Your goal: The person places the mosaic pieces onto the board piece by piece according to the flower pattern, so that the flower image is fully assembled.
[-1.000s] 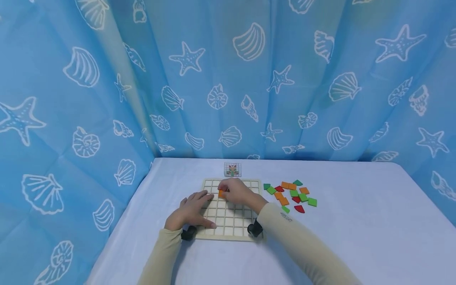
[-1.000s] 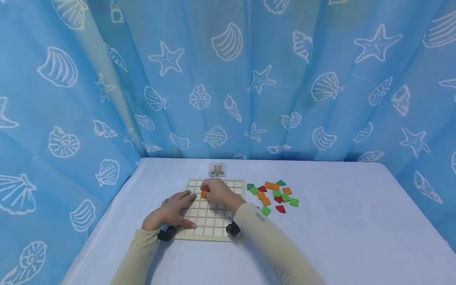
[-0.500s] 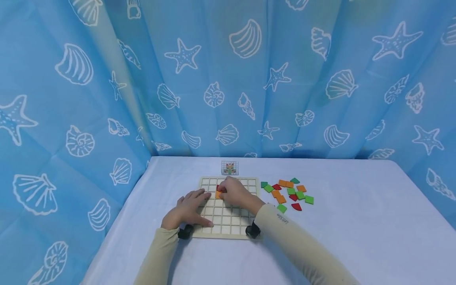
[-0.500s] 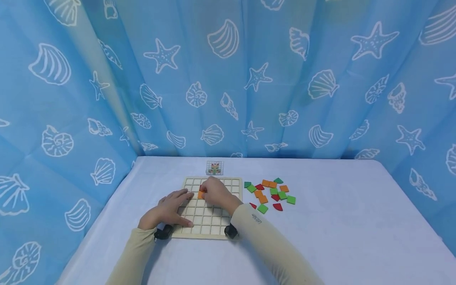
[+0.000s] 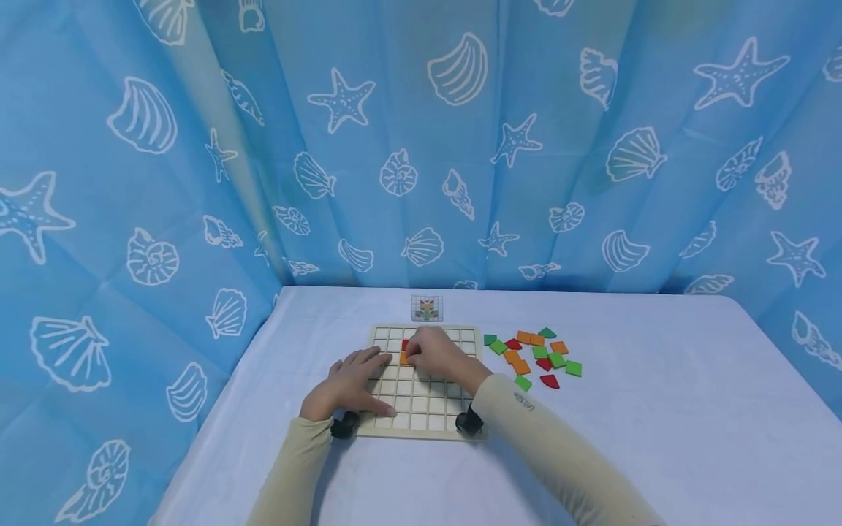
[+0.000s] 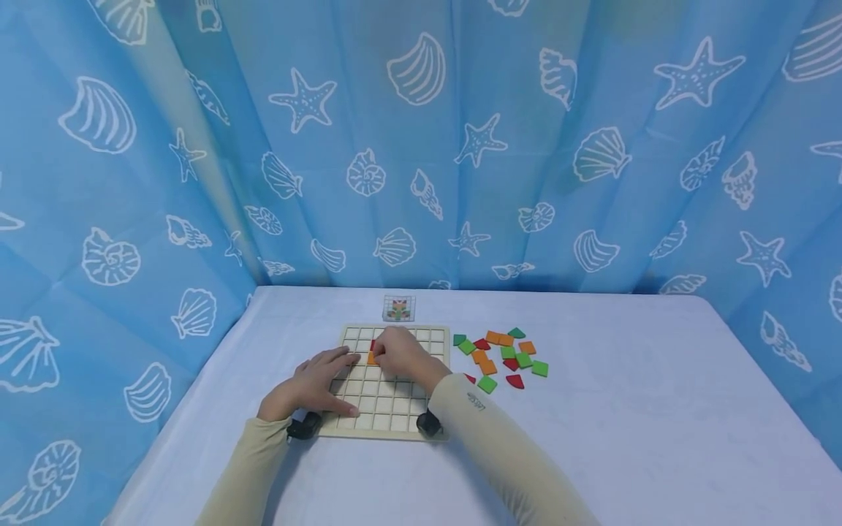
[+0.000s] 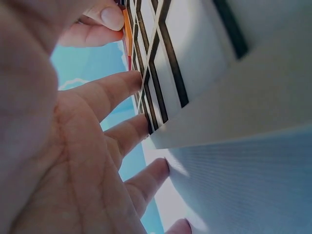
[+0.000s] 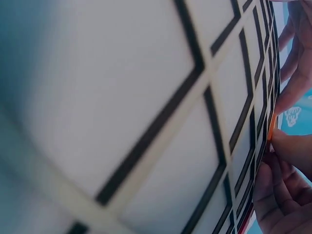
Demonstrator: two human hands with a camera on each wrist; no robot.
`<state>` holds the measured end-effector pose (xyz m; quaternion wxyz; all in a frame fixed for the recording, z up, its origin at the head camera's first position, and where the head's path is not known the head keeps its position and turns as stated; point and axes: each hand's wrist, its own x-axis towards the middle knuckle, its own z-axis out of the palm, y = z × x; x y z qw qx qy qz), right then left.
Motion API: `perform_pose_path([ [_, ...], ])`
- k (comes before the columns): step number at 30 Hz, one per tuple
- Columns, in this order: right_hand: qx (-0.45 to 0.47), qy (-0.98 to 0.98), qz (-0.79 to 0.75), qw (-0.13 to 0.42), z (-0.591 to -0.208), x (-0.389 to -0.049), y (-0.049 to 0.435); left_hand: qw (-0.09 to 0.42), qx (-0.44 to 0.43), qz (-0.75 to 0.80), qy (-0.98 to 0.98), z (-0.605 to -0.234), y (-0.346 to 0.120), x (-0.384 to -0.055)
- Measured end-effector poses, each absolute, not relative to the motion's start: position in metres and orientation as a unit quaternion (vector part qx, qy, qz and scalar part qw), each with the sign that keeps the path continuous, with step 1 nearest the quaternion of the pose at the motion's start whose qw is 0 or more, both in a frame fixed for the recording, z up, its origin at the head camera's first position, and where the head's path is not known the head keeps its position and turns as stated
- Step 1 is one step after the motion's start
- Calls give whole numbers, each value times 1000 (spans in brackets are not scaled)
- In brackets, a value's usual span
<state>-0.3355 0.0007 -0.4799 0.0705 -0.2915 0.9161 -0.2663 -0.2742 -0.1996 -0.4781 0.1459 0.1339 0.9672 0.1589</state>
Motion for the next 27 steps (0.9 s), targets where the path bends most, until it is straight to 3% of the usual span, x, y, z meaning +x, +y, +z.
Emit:
perform_pose_path([
  [27,-247,893,-358,115,-469,-337,27,135,126,162,969,-480,-199,-272],
])
